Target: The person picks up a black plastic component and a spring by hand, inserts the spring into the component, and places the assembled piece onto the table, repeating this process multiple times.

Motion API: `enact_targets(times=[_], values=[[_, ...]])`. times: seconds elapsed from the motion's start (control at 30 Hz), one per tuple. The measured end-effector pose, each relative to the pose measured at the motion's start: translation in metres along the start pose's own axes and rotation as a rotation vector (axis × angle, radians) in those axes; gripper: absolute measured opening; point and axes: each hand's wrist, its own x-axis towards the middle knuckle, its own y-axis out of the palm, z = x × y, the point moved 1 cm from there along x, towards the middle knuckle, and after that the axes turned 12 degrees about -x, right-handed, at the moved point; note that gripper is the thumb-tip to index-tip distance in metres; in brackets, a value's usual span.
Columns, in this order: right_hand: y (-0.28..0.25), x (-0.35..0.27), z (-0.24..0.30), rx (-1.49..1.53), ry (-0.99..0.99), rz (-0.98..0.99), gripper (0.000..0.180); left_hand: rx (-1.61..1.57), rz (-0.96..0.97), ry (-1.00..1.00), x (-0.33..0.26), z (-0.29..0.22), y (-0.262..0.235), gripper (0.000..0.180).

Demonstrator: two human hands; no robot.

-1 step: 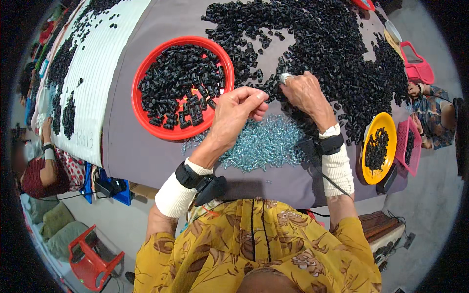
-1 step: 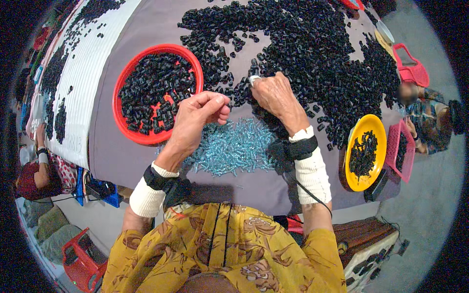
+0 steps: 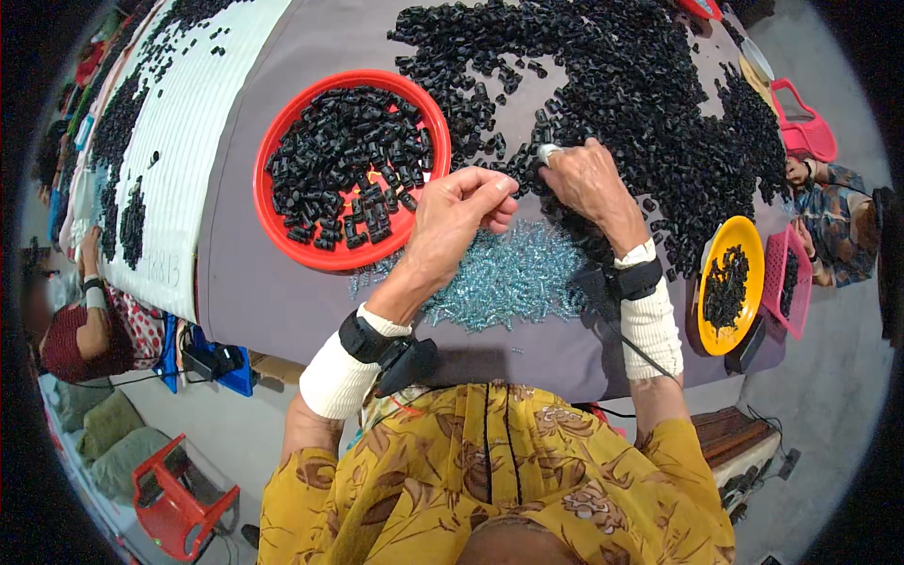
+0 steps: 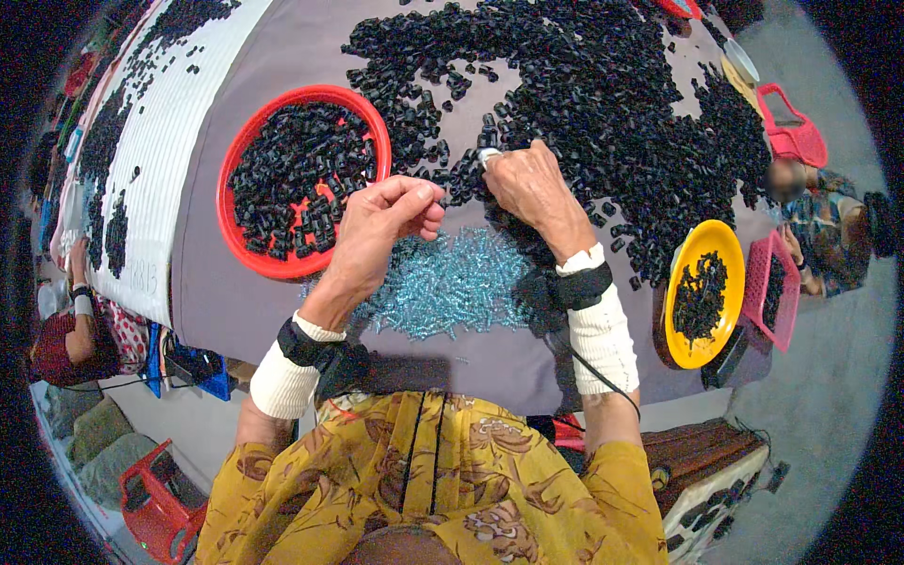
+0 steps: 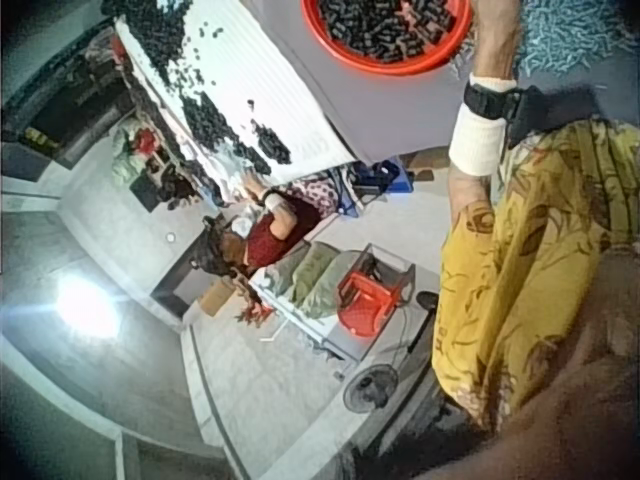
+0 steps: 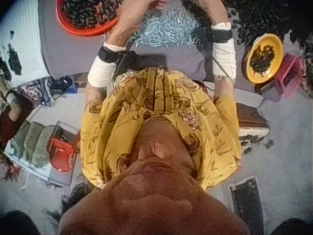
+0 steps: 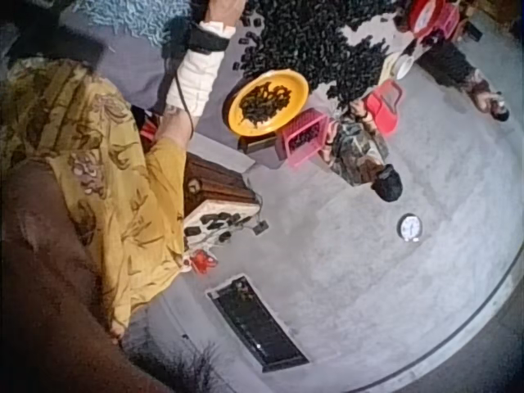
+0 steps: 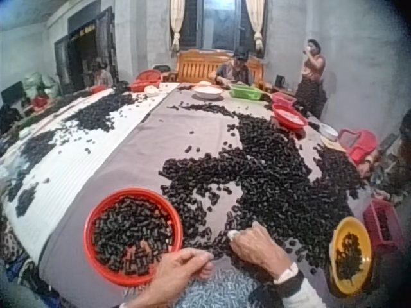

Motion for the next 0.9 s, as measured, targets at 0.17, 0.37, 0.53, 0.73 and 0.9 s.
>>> enact_targets(times=[0.17,0.37,0.53,0.73,0.9], values=[[-0.001,-0.004,0.002,0.021,0.008,0.069,0.016,-0.002,-0.011,0.007,0.0,0.003,-0.003,0.021],[-0.015,-0.004,0.0,0.078,0.043,0.031,0.011,0.028,-0.02,0.002,0.002,0.001,-0.004,0.022],[-0.055,0.001,0.013,0.267,-0.008,-0.029,0.019,0.048,-0.009,-0.006,0.007,0.003,0.005,0.025],[-0.066,0.003,0.019,0.52,-0.021,-0.11,0.02,-0.036,0.117,-0.093,0.009,0.003,-0.002,0.023],[-0.043,-0.031,0.015,0.451,0.126,0.072,0.013,-0.106,0.037,-0.096,0.003,0.0,-0.01,0.022]])
